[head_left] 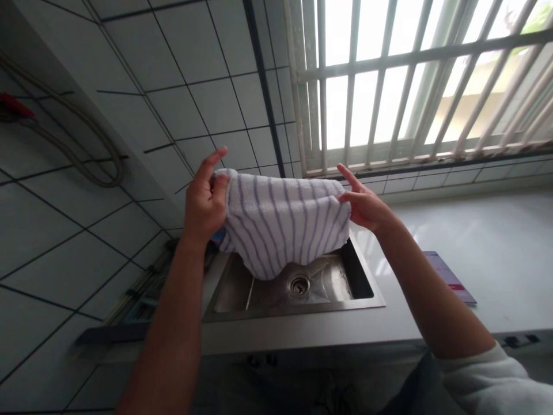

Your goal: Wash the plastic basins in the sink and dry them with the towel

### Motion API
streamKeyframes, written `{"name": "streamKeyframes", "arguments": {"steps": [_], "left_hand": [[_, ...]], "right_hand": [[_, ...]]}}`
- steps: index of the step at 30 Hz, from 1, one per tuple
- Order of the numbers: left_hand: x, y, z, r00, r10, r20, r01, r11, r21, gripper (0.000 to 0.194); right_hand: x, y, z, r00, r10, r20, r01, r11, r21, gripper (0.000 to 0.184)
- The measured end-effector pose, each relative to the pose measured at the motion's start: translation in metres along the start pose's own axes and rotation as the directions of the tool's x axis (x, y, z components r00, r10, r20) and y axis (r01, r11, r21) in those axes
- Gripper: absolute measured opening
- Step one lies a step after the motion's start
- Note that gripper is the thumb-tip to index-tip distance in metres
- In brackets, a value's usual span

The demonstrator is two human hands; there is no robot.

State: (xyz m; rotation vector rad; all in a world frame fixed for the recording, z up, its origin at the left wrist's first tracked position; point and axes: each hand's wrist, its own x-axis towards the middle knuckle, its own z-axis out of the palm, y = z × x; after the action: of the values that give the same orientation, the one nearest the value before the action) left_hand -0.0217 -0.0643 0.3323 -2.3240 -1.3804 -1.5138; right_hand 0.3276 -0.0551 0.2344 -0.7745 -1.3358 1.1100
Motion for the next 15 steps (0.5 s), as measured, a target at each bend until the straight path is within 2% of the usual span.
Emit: {"name": "streamKeyframes", "arguments": {"steps": [3, 5, 7, 9, 10, 12, 13, 15], "left_hand": [[0.007, 0.003, -0.013, 0.999, -0.021, 0.024, 0.016, 0.979, 0.205, 0.039], [0.008, 0.001, -0.017, 0.998, -0.05, 0.043, 0.039, 0.974, 0.225, 0.036], [0.006, -0.004, -0.018, 0.996, -0.055, 0.071, 0.04, 0.98, 0.196, 0.037], [0.003, -0.011, -0.021, 0.979, -0.042, 0.2, 0.0, 0.979, 0.203, 0.035], [0.001, -0.014, -0.023, 0.958, -0.042, 0.283, -0.026, 0.972, 0.232, 0.035], [-0.001, -0.02, -0.03, 0.901, -0.083, 0.426, -0.068, 0.942, 0.328, 0.047], [-0.002, -0.021, -0.034, 0.883, -0.117, 0.455, -0.072, 0.924, 0.377, 0.052], [-0.001, -0.02, -0.043, 0.881, -0.145, 0.45, -0.067, 0.904, 0.423, 0.055]], "right_hand": [[-0.001, -0.007, -0.006, 0.999, -0.045, 0.02, 0.046, 0.998, -0.053, 0.082], [-0.004, -0.011, -0.008, 0.991, -0.072, 0.115, 0.096, 0.971, -0.219, 0.077], [-0.005, -0.015, -0.011, 0.975, -0.094, 0.2, 0.176, 0.877, -0.447, 0.057], [-0.004, -0.022, -0.015, 0.963, -0.15, 0.226, 0.258, 0.76, -0.596, 0.032], [-0.003, -0.026, -0.019, 0.956, -0.187, 0.228, 0.29, 0.729, -0.62, 0.026], [0.0, -0.036, -0.028, 0.944, -0.222, 0.246, 0.327, 0.746, -0.581, 0.028], [0.001, -0.041, -0.033, 0.942, -0.208, 0.265, 0.323, 0.781, -0.535, 0.031], [0.001, -0.048, -0.043, 0.949, -0.155, 0.274, 0.265, 0.864, -0.428, 0.036]]}}
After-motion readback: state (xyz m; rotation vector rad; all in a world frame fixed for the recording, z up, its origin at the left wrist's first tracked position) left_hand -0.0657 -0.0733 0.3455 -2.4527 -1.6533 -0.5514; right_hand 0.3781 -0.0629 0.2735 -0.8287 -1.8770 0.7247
